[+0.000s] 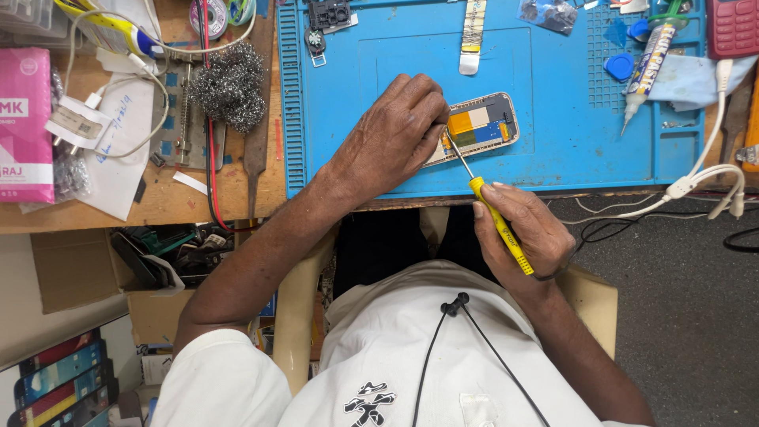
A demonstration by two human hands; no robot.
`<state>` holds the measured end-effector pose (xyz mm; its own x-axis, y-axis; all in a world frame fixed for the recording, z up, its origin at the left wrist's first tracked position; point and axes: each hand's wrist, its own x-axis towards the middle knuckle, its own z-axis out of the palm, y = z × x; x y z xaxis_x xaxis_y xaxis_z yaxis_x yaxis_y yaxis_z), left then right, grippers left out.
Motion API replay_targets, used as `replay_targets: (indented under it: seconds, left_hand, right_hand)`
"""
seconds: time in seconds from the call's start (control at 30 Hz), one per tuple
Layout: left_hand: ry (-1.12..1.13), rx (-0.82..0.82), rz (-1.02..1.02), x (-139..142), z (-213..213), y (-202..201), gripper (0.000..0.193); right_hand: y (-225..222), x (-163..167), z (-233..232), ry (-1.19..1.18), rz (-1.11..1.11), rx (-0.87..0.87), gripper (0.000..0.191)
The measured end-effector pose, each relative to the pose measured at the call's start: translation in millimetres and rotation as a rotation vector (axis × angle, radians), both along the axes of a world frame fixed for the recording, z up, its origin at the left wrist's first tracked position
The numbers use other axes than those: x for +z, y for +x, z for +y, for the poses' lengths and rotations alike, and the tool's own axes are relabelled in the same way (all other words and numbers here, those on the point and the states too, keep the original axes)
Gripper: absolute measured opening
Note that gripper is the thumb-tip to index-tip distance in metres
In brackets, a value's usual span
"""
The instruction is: The person works on an opened mobile phone lying on a blue repair mat, holding the phone steady with one hand while using a yellow-handled screwdriver to pry and work on components inside the phone body. They briefly reposition the phone and continue working on the internal parts throughout the episode.
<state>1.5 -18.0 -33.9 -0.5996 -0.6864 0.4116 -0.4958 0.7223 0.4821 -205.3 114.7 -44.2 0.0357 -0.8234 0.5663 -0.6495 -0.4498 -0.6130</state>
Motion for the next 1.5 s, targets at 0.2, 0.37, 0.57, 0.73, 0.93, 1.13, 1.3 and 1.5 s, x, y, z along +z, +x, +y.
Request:
replay_targets:
  seconds: [0.2, 0.37, 0.57, 0.73, 0.93, 1.13, 1.3, 1.5]
  left_hand:
    - [0.032, -0.002, 0.002, 2.4, -1.9, -0.1, 0.011]
    - [0.058, -0.010, 0.013, 3.0, -5.0, -1.5, 0.011]
    - [0.077, -0.008, 0.011, 2.2, -5.6, -0.5, 0.011]
    - [0.062, -0.018, 0.034, 1.8, -6.3, 0.4, 0.012]
    - [0.060, -0.015, 0.035, 2.0, -4.4, 1.7, 0.012]
    - [0.057, -0.019, 0.023, 3.1, -3.4, 1.6, 0.012]
    - [0.047, -0.022, 0.023, 3.2, -3.5, 2.2, 0.012]
    - [0.057, -0.017, 0.021, 2.6, -2.9, 1.5, 0.010]
  right_hand:
    - [0.1, 1.2, -0.3, -0.019, 0.031, 0.006, 0.026]
    - [0.5, 2.6, -0.6, -0.022, 0.054, 0.015, 0.027]
    - [0.9, 3.5, 1.5, -0.022, 0.062, 0.024, 0.029]
    - [1.0, 3.6, 0.0, -0.033, 0.053, 0.052, 0.031]
    - [2.8, 6.3, 0.4, -0.012, 0.041, 0.036, 0.030]
    - [2.7, 8.8, 0.5, 0.001, 0.048, 0.016, 0.028]
    - [2.6, 6.2, -0.8, -0.009, 0.042, 0.019, 0.027]
    - [1.2, 4.7, -1.2, -0.020, 0.053, 0.027, 0.027]
